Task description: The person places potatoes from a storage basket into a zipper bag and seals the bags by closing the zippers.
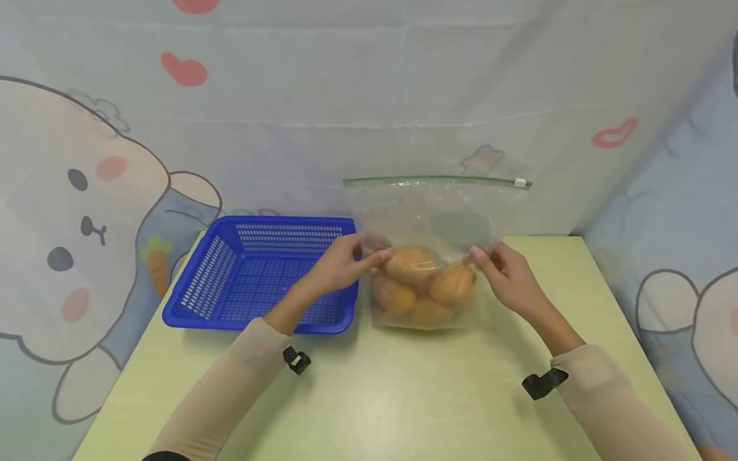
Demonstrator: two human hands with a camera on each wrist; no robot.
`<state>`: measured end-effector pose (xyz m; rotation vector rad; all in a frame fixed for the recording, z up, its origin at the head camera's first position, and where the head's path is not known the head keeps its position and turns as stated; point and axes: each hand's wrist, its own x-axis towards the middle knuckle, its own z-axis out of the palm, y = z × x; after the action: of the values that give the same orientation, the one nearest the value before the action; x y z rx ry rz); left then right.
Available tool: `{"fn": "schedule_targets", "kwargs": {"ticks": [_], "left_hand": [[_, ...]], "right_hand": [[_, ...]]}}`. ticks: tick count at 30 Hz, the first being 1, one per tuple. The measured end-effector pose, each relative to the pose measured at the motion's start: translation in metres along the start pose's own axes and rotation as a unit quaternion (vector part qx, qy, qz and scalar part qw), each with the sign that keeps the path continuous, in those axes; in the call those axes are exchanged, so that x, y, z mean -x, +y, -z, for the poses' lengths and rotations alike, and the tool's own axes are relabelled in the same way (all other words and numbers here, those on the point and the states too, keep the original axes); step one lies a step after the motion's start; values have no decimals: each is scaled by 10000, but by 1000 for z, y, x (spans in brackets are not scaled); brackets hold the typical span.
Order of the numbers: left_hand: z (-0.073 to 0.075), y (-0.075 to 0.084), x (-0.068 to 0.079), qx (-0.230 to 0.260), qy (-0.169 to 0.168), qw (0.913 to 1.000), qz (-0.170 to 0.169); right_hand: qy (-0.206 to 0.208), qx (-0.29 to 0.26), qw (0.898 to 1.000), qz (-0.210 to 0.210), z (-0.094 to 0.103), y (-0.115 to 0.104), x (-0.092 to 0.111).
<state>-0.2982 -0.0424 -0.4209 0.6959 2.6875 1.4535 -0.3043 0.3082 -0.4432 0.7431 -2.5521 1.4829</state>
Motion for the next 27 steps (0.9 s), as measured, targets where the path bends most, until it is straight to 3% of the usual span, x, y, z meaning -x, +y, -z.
{"fn": "schedule_targets", "kwargs": {"ticks": [5, 9, 12, 20, 27], "left_hand": [[-12, 7, -5, 1027, -220, 9928, 579], [-26, 9, -8, 1783, -420, 9748, 1272], [-39, 9, -10, 2029, -526, 9629, 1697], [-60, 12, -11, 1657, -524, 9515, 2538], [-70, 15, -15, 1588, -610, 9453, 2782]], "right_hand": [[-178, -413, 9977, -504, 8, -10, 0], [-435, -507, 9913, -1138, 15, -1, 3], [-670, -598, 9813, -1702, 18, 10, 8], [-1122, -949, 9585, -2442, 11, 42, 23], [-1118, -1040, 9520, -2655, 9, 49, 30]]}}
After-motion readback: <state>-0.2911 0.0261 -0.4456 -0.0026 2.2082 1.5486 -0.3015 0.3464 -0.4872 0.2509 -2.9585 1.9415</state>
